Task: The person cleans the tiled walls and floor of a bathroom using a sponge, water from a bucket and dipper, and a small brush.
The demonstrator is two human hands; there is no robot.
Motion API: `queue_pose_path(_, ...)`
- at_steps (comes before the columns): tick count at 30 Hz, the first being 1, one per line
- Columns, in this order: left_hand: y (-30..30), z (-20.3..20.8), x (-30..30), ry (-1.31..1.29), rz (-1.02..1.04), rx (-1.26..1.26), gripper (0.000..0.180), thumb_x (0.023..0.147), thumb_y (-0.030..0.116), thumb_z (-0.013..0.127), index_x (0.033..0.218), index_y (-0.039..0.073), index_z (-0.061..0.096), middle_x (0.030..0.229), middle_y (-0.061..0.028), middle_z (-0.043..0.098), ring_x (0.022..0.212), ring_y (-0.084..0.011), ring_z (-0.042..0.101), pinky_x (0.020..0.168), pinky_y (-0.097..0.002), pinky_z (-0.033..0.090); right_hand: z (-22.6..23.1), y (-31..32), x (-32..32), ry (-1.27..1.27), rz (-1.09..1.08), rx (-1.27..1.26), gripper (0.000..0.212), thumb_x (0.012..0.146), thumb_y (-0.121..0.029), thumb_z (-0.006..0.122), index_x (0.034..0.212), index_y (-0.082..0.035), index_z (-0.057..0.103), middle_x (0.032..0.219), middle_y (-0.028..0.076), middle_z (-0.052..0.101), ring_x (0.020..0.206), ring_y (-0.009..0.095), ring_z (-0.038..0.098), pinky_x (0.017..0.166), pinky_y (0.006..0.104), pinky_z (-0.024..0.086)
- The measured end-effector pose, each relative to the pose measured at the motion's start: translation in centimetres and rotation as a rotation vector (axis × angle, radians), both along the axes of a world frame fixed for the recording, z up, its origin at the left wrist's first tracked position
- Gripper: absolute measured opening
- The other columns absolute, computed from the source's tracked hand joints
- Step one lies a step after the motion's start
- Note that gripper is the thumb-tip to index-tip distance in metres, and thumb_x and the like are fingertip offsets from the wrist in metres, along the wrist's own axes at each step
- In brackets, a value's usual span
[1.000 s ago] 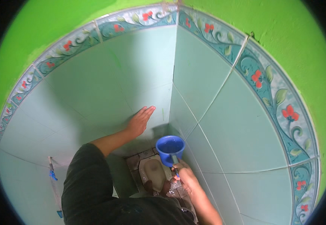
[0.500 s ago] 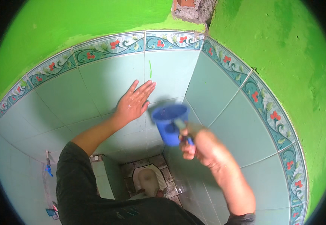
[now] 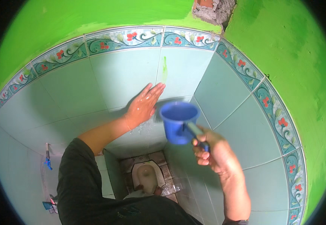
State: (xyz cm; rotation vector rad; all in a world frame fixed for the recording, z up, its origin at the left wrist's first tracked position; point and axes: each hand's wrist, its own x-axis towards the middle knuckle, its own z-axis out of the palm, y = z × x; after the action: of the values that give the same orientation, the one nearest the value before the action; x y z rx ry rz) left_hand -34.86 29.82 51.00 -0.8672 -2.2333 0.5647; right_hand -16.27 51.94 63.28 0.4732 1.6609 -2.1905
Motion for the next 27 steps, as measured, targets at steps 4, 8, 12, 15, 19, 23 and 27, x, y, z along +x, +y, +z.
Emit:
queue_pose_path(4, -1.1, 0.6, -0.3, 0.106, 0.038, -0.061, 0.073, 0.091, 0.044, 0.048, 0.149, 0.004, 0.029, 0.158, -0.0056, 0.024, 0.147, -0.0191, 0.015, 0.121, -0.0414, 0.011, -6.2, 1.0, 1.0, -0.134, 0.014, -0.079, 0.068, 0.089, -0.011, 0.045, 0.15, -0.003, 0.017, 0.082, 0.002, 0.046, 0.052, 0.006, 0.036, 0.044, 0.0222, 0.03)
queue_pose_path(8, -0.2, 7.6, -1.6, 0.202, 0.045, 0.033, 0.07, 0.093, 0.044, 0.045, 0.15, 0.006, 0.029, 0.159, -0.0048, 0.022, 0.147, -0.0185, 0.014, 0.121, -0.0414, 0.01, -7.9, 0.6, 1.5, -0.226, -0.068, -0.022, 0.06, 0.088, -0.013, 0.045, 0.144, -0.003, 0.026, 0.083, 0.003, 0.046, 0.05, 0.006, 0.035, 0.042, 0.0233, 0.029)
queue_pose_path(12, -0.2, 7.2, -1.1, 0.276, 0.057, -0.114, 0.066, 0.095, 0.039, 0.044, 0.15, 0.006, 0.029, 0.159, -0.0025, 0.022, 0.147, -0.0178, 0.013, 0.122, -0.0415, 0.007, -1.2, -1.4, -0.3, -0.165, -0.055, 0.105, 0.028, 0.092, -0.019, 0.044, 0.113, -0.002, 0.047, 0.074, 0.002, 0.045, 0.048, 0.007, 0.034, 0.043, 0.0259, 0.03)
queue_pose_path(15, -2.1, 1.9, -1.6, 0.189, 0.011, -0.217, 0.065, 0.095, 0.039, 0.044, 0.149, 0.005, 0.031, 0.159, -0.0018, 0.021, 0.147, -0.0164, 0.013, 0.122, -0.0417, 0.006, 7.0, -3.9, -2.3, -0.037, 0.06, 0.278, 0.027, 0.094, -0.026, 0.04, 0.074, -0.01, 0.044, 0.051, -0.003, 0.033, 0.043, 0.007, 0.032, 0.041, 0.0255, 0.028)
queue_pose_path(19, -1.5, 5.6, -1.9, 0.135, 0.035, -0.128, 0.054, 0.092, 0.038, 0.049, 0.131, 0.001, 0.054, 0.141, -0.0059, 0.049, 0.139, -0.0183, 0.033, 0.122, -0.0439, 0.009, 14.5, -5.1, -2.9, 0.254, -0.028, 0.368, 0.015, 0.09, -0.013, 0.048, 0.083, -0.002, 0.042, 0.071, 0.004, 0.049, 0.04, 0.001, 0.029, 0.027, 0.0183, 0.021)
queue_pose_path(23, -0.7, 8.3, -2.5, 0.315, -0.042, 0.013, 0.052, 0.091, 0.041, 0.05, 0.123, 0.001, 0.06, 0.137, -0.0076, 0.052, 0.139, -0.0192, 0.032, 0.122, -0.0447, 0.01, 15.2, -4.3, -1.2, 0.292, -0.104, 0.423, 0.022, 0.091, -0.015, 0.045, 0.1, 0.005, 0.047, 0.071, 0.004, 0.049, 0.04, 0.002, 0.029, 0.027, 0.0181, 0.021)
queue_pose_path(27, -1.5, 8.3, -1.7, 0.253, -0.04, 0.054, 0.07, 0.091, 0.044, 0.049, 0.145, 0.003, 0.036, 0.158, -0.0052, 0.024, 0.148, -0.0188, 0.011, 0.121, -0.0422, 0.009, 12.0, -2.8, 0.7, 0.162, -0.12, 0.343, 0.045, 0.091, -0.018, 0.041, 0.128, 0.007, 0.044, 0.071, 0.004, 0.049, 0.041, 0.003, 0.029, 0.028, 0.0187, 0.022)
